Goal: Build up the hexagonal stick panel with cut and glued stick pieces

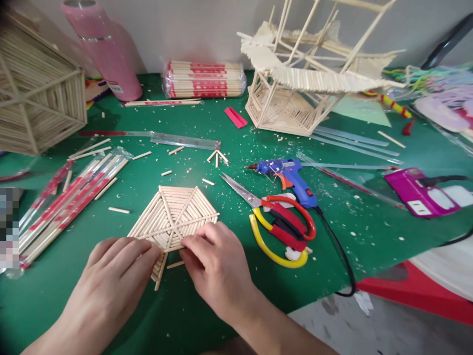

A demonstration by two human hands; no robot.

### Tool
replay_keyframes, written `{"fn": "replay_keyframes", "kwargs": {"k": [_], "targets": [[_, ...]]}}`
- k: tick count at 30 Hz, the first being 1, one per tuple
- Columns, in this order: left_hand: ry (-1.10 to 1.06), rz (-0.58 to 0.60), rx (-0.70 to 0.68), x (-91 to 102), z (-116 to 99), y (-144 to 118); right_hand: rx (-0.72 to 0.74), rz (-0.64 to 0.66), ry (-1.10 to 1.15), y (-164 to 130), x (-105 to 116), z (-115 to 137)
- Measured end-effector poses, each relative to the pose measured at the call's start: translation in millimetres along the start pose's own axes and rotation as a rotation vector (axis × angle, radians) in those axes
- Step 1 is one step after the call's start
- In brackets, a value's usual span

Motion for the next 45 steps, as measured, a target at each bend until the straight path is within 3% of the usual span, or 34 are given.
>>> {"fn": "replay_keyframes", "kwargs": {"k": [12,20,33,41,45], "targets": [[-0.102,0.017,0.061,-3.5,10.8,-2.3,0.02,-0.04,0.003,-1.1,2.8,2.9],[-0.083,-0.009,0.024,-3.0,10.0,-5.6,0.013,-0.028,0.011,-1.4,2.7,0.1],[-0.132,0.14,0.043,-4.4,10.0,1.9,0.031,-0.01,-0.002,0.1,2.1,3.2],[-0.129,-0.031,0.011,-0.5,6.6,0.2,0.014,0.002,-0.012,0.9,1.1,3.5],[-0.115,0.001,0.004,-4.4,5.1,1.7,0.017,-0.01,0.065,-0.3,3.2,1.0]]}}
Point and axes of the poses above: each hand's wrist, its own y-axis towards the middle knuckle, its own x-axis out of the back of the hand, z = x × y, the point moved 6 cm from there along y, towards the middle knuckle, and after that the axes turned 5 degrees about z, right-handed, at the moved point
